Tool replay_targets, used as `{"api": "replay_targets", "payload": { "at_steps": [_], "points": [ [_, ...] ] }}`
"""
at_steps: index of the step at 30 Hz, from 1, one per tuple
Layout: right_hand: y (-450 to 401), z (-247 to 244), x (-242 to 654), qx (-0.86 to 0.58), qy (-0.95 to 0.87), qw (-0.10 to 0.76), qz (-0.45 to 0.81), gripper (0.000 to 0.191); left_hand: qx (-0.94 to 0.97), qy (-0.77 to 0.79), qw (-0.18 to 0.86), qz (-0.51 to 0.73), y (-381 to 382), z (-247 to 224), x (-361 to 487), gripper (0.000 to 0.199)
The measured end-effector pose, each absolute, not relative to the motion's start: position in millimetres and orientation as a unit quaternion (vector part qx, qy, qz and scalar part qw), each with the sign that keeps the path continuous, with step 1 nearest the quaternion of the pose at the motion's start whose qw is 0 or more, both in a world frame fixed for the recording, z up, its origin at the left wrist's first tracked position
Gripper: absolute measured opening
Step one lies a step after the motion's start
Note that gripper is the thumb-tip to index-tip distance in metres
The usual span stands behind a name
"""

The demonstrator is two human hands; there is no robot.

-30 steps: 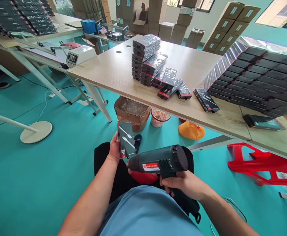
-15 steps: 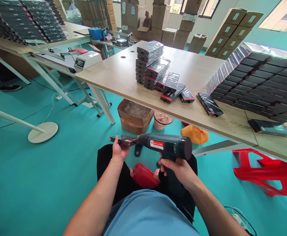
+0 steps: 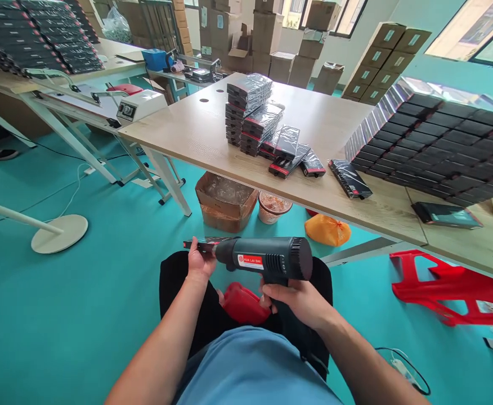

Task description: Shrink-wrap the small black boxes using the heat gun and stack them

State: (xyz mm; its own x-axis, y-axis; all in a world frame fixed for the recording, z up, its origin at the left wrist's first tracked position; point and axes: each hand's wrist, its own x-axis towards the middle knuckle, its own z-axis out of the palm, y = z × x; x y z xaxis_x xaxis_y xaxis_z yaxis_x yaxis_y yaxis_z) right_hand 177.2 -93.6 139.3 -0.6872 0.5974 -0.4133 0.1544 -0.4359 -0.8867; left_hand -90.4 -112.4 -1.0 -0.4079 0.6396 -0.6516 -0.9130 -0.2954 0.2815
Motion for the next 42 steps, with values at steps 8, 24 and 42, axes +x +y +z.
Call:
{"api": "replay_targets", "payload": {
  "at_steps": [8, 24, 42],
  "points": [
    [-87, 133, 190, -0.438, -0.418, 0.209, 0.768, 0.036, -0.252, 0.323, 0.471, 0.781, -115, 6, -88, 0.044],
    [-93, 139, 176, -0.394, -0.483, 0.203, 0.755, 0.027, -0.249, 0.337, 0.446, 0.791, -112, 4, -86, 0.043],
    [-80, 127, 227, -0.4, -0.387, 0.226, 0.8, 0.038, -0.086, 0.348, 0.501, 0.788, -121, 7, -107, 0.027]
  ]
}}
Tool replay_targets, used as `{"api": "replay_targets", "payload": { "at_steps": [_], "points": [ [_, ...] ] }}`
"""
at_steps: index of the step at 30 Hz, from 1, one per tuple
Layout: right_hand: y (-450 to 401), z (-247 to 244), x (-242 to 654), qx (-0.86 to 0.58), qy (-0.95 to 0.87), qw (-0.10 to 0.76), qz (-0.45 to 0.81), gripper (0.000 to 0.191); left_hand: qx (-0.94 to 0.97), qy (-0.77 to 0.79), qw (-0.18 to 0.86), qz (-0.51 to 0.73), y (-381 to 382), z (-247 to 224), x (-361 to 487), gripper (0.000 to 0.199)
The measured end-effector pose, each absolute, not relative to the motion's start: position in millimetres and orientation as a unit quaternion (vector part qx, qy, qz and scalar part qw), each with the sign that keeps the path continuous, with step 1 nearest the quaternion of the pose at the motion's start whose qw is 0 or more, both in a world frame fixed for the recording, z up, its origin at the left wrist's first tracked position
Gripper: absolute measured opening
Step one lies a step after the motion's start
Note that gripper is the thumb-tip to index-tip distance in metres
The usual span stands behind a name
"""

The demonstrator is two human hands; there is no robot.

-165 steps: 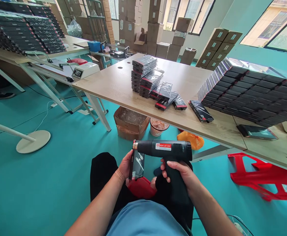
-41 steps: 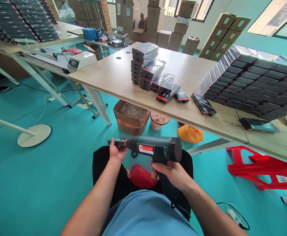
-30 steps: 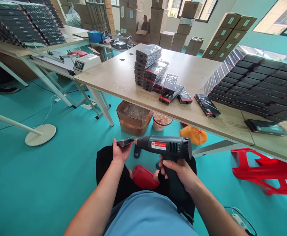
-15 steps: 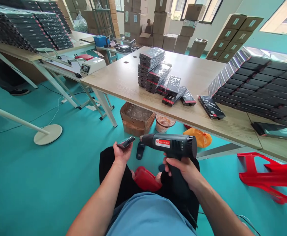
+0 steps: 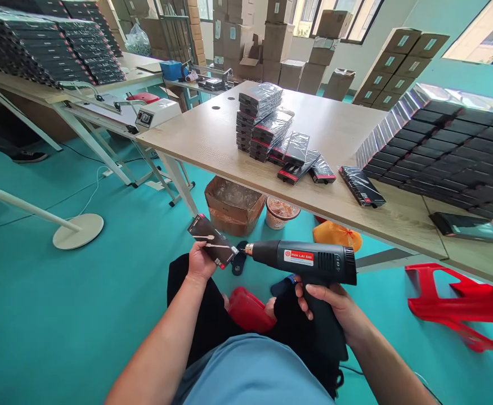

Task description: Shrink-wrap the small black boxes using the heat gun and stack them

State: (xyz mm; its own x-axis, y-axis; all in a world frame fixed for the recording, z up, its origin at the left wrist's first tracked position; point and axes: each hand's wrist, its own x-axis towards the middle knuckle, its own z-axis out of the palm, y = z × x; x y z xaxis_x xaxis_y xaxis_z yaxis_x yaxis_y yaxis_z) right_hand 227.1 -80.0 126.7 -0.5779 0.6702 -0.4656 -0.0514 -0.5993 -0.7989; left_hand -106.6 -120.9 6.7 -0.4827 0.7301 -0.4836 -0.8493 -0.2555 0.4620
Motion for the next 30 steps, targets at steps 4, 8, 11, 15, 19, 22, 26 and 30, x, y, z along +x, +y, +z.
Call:
{"api": "replay_targets", "payload": {
  "at_steps": [4, 8, 11, 15, 19, 22, 26, 30],
  "points": [
    [-84, 132, 232, -0.396, -0.412, 0.195, 0.797, 0.038, -0.051, 0.353, 0.503, 0.787, -122, 2, -117, 0.024],
    [-88, 134, 223, -0.387, -0.438, 0.191, 0.788, 0.037, -0.046, 0.363, 0.513, 0.776, -121, 3, -116, 0.024],
    [-91, 129, 219, -0.387, -0.445, 0.171, 0.789, 0.037, -0.049, 0.372, 0.53, 0.76, -121, 8, -111, 0.022],
    [-95, 122, 215, -0.388, -0.46, 0.163, 0.782, 0.036, -0.064, 0.393, 0.53, 0.749, -123, 10, -105, 0.018],
    [-98, 122, 205, -0.396, -0.44, 0.212, 0.778, 0.037, -0.078, 0.414, 0.54, 0.729, -131, 3, -99, 0.015],
    [-98, 120, 197, -0.389, -0.425, 0.207, 0.791, 0.038, -0.09, 0.412, 0.56, 0.713, -136, -3, -94, 0.016],
    [-92, 114, 189, -0.382, -0.416, 0.209, 0.799, 0.035, -0.092, 0.399, 0.588, 0.698, -142, -8, -88, 0.021],
    [-76, 117, 177, -0.391, -0.411, 0.204, 0.798, 0.037, -0.082, 0.403, 0.605, 0.682, -148, -15, -84, 0.017]
  ]
}}
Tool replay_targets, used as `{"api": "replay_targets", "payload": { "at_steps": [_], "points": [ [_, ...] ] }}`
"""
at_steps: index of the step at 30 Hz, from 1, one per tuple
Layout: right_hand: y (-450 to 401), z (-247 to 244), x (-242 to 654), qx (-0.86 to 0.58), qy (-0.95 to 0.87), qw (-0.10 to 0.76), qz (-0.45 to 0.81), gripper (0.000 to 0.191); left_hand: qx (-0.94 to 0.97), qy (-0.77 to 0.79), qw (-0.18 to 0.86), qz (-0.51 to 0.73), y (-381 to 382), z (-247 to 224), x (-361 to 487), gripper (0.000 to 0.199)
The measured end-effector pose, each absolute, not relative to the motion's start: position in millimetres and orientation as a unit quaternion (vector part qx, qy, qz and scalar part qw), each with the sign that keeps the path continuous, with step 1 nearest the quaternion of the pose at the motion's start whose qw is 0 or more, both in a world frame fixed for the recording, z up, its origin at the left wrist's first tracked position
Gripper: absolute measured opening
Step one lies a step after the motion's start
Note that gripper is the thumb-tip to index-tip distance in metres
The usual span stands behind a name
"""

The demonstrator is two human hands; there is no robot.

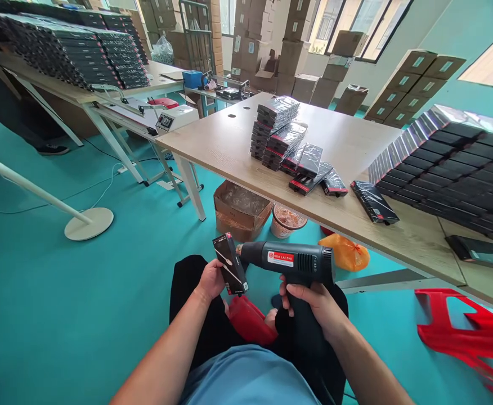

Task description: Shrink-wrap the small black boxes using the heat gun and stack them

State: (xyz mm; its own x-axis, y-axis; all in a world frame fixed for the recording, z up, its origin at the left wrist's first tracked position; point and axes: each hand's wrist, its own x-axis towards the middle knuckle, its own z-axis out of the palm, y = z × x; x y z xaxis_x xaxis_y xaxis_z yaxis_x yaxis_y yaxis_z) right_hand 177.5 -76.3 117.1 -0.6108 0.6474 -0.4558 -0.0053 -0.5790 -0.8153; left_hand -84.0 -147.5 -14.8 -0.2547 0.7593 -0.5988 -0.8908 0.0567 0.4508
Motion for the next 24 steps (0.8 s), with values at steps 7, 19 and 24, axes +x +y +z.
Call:
{"api": "replay_targets", "payload": {
  "at_steps": [7, 19, 24],
  "points": [
    [-39, 143, 155, -0.406, -0.44, 0.175, 0.782, 0.038, -0.048, 0.411, 0.624, 0.663, -158, -33, -83, 0.016],
    [1, 178, 129, -0.382, -0.54, 0.102, 0.743, 0.026, -0.045, 0.426, 0.636, 0.642, -162, -44, -83, 0.011],
    [9, 184, 121, -0.373, -0.56, 0.079, 0.736, 0.021, -0.059, 0.429, 0.633, 0.642, -159, -45, -84, 0.009]
  ]
}}
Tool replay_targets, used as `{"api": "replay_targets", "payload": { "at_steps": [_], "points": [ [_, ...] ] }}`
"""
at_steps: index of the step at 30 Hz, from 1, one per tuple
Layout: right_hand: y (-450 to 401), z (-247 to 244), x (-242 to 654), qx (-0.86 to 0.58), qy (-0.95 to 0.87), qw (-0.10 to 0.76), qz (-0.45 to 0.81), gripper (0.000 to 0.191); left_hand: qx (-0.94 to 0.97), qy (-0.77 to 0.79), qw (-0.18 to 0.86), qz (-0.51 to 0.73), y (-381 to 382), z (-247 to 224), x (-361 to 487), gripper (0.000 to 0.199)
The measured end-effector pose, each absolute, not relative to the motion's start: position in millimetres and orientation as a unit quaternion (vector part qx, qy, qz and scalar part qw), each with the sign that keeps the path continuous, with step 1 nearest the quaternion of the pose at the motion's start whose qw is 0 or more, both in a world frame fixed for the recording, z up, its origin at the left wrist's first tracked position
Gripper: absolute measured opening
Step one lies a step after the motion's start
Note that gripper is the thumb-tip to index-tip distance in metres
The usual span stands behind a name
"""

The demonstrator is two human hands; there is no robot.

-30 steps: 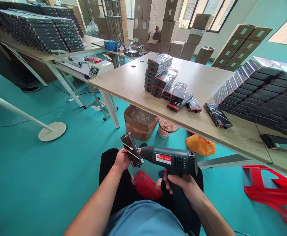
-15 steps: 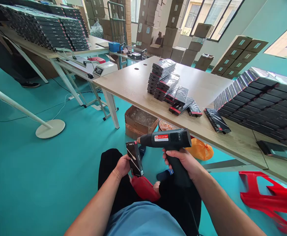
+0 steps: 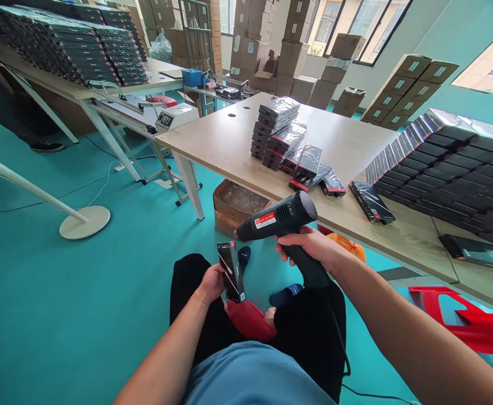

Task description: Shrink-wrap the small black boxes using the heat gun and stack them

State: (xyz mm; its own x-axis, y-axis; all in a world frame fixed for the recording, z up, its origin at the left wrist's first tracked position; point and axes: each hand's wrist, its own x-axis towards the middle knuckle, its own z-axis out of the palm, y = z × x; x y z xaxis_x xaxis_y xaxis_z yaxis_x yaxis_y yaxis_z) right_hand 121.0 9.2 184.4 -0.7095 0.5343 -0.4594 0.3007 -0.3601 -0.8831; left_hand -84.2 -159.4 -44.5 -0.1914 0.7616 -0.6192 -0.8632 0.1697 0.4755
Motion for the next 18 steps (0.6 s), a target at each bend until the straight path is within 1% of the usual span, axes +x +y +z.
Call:
{"api": "replay_targets", "payload": {
  "at_steps": [7, 9, 12, 14, 16, 18],
  "points": [
    [3, 176, 128, -0.351, -0.602, 0.019, 0.716, 0.018, -0.065, 0.405, 0.634, 0.655, -160, -41, -88, 0.009],
    [2, 177, 128, -0.354, -0.601, 0.024, 0.716, 0.017, -0.06, 0.422, 0.63, 0.649, -160, -40, -88, 0.009],
    [4, 182, 119, -0.365, -0.588, 0.062, 0.719, 0.017, -0.047, 0.44, 0.624, 0.645, -159, -39, -87, 0.009],
    [6, 184, 113, -0.362, -0.589, 0.07, 0.719, 0.016, -0.044, 0.44, 0.625, 0.643, -158, -38, -87, 0.01],
    [4, 182, 114, -0.349, -0.603, 0.04, 0.716, 0.012, -0.05, 0.438, 0.623, 0.646, -156, -39, -88, 0.012],
    [-6, 177, 125, -0.338, -0.623, -0.021, 0.706, 0.008, -0.066, 0.434, 0.613, 0.657, -155, -40, -91, 0.015]
  ]
}}
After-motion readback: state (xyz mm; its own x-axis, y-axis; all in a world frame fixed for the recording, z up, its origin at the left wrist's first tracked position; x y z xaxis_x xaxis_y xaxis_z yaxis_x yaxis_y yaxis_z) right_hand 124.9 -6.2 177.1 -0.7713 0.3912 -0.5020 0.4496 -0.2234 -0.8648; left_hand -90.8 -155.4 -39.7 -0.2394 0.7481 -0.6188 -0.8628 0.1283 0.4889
